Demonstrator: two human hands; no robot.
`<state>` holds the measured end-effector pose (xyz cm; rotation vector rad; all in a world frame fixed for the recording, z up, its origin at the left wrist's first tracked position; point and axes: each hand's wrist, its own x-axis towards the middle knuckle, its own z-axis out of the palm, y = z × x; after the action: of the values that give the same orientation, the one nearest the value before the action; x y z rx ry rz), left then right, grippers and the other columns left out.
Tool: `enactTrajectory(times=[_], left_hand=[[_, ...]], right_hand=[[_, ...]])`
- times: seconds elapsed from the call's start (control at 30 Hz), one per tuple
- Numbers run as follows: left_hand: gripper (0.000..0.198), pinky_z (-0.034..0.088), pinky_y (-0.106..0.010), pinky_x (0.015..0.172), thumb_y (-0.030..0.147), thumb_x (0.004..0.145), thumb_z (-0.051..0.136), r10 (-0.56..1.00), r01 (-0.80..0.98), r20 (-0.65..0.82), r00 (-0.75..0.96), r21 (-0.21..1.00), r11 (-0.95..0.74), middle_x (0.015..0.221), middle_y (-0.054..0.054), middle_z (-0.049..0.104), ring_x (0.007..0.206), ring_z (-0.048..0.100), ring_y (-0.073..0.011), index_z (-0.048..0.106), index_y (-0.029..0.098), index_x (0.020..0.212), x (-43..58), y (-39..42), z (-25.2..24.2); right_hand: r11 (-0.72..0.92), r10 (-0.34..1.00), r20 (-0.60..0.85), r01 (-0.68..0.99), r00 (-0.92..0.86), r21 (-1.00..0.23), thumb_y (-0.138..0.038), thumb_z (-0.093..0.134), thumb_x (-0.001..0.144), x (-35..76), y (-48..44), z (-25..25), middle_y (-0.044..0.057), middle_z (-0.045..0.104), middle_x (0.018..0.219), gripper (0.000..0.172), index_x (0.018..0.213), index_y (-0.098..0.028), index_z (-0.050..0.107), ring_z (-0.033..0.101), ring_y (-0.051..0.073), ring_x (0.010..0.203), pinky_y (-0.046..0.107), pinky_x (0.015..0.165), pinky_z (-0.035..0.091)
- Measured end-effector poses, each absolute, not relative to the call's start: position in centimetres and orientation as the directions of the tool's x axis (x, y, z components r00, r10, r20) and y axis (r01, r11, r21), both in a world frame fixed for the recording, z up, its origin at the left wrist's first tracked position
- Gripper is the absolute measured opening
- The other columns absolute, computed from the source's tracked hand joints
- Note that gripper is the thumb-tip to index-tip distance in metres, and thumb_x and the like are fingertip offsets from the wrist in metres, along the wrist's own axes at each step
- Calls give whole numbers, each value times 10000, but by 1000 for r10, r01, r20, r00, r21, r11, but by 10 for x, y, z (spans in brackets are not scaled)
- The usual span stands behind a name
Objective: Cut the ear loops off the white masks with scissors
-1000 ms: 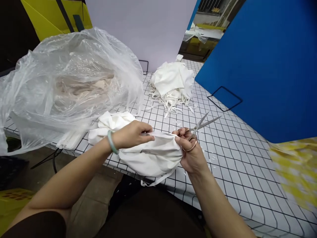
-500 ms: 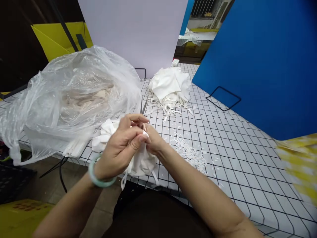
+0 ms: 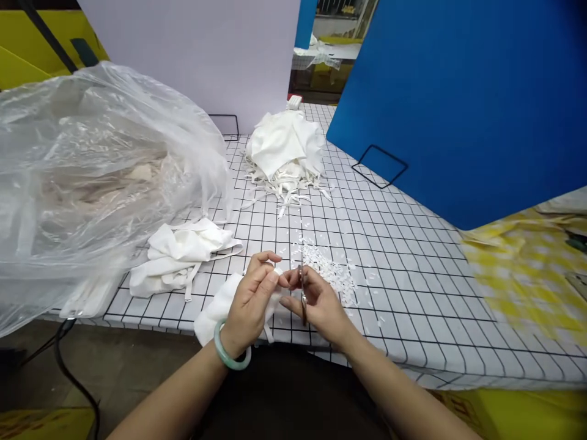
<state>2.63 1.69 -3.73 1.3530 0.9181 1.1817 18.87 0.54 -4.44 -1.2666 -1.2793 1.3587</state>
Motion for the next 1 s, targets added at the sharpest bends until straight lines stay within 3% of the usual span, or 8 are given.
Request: enactTrajectory(times=[0.1, 0.2, 0.27, 0.33, 0.43, 0.5, 0.7, 1.0], left_hand=[[322, 512, -407, 987, 355, 1025, 482, 949, -154, 139, 282, 983, -98, 1195, -125, 557, 1160, 564, -252, 667, 179, 829, 33, 18, -36], [326, 544, -379, 843, 355, 1026, 473, 951, -164, 135, 277, 982, -92, 1086, -123, 587, 1029, 602, -237, 653, 175, 822, 35, 19, -33], [335, 537, -369, 799, 353, 1031, 456, 955, -112, 163, 246, 984, -139, 877, -96, 574, 1033, 583, -253, 644, 189, 807, 36, 18, -32], [333, 528, -369, 809, 339, 1036, 442, 950, -27, 210, 232, 978, -209, 798, -80, 533, 1063, 555, -260, 640, 198, 808, 37, 15, -33], [317, 509, -375, 877, 308, 1044, 417, 931, 73, 281, 231, 950, -305, 930, -93, 530, 1105, 516, -249, 633, 193, 842, 40, 10, -35], [313, 490, -379, 917, 294, 1049, 396, 917, 107, 317, 243, 930, -351, 978, -94, 511, 1116, 496, -244, 622, 192, 858, 42, 8, -37], [313, 492, -380, 902, 299, 1047, 372, 907, 139, 302, 293, 925, -353, 1019, -100, 489, 1097, 499, -251, 570, 197, 826, 45, 9, -40], [283, 474, -372, 923, 241, 1043, 380, 887, 110, 329, 324, 918, -380, 986, -94, 495, 1120, 484, -245, 573, 207, 839, 45, 7, -44]], right_hand=[[-202, 979, -190, -266, -71, -942, -470, 866, 649, 165, -2, -58, -13, 565, 835, 479, 819, -238, 483, 583, 171, 794, 323, 783, 523], [-308, 951, -274, -349, -143, -885, -529, 839, 671, 156, -6, -65, -8, 580, 829, 491, 894, -239, 512, 592, 173, 767, 324, 761, 527], [-299, 948, -258, -236, -188, -925, -535, 811, 704, 166, -9, -63, 1, 591, 841, 452, 904, -237, 537, 596, 185, 791, 336, 773, 523], [-197, 963, -195, 10, -185, -980, -511, 802, 725, 183, -11, -57, 16, 599, 869, 395, 886, -235, 571, 592, 206, 839, 363, 807, 512], [-34, 986, -94, 385, -139, -922, -521, 810, 704, 208, -16, -45, 46, 613, 887, 375, 863, -234, 629, 584, 247, 873, 412, 819, 497], [1, 991, -69, 514, -116, -858, -558, 808, 685, 217, -19, -39, 53, 611, 833, 385, 788, -232, 631, 581, 254, 825, 418, 766, 497], [41, 995, -25, 605, -99, -795, -606, 759, 727, 220, -22, -33, 26, 573, 671, 444, 616, -234, 543, 544, 215, 691, 375, 677, 465], [83, 992, 8, 607, -125, -790, -625, 740, 745, 222, -19, -32, 6, 549, 570, 489, 577, -237, 495, 504, 191, 615, 348, 653, 410]])
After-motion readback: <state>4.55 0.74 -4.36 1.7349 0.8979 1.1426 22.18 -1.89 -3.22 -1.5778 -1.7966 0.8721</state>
